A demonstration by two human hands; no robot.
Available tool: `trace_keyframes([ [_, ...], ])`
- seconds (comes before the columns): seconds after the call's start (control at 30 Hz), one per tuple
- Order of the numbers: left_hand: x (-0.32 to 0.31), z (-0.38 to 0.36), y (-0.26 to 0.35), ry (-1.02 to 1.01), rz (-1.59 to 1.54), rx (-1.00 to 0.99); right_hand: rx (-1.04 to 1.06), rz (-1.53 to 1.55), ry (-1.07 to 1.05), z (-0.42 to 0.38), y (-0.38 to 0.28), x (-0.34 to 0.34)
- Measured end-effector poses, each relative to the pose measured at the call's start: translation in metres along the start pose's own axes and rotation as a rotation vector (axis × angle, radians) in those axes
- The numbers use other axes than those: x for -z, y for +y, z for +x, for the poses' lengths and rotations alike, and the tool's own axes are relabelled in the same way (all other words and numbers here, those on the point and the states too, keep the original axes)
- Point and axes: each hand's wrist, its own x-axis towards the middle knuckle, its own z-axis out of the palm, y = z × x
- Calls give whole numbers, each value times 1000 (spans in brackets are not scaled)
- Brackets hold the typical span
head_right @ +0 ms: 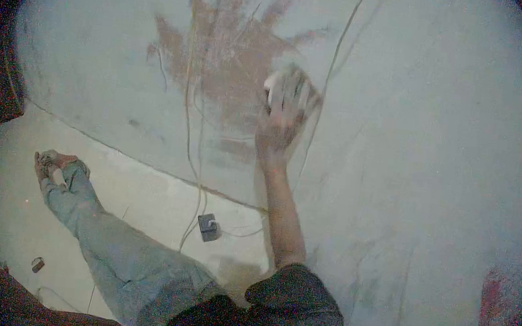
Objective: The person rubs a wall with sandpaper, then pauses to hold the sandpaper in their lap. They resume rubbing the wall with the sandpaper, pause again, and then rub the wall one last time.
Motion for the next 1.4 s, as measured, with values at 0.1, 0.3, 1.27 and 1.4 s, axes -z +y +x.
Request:
trace_keyframes([
  [0.1, -5, -3, 1, 23, 1, -1, 33, 46, 72, 39, 5, -3],
  [0.3, -48, -52, -22, 406, -56, 174, 34, 106, 138, -8, 20, -9],
  [1.27, -412, -217, 77, 778, -1638, 1868, 46, 232, 301, 78, 19, -8],
  [1.4, -407, -210, 76, 818, -1659, 1861, 104, 188, 109, 68, 31, -14],
])
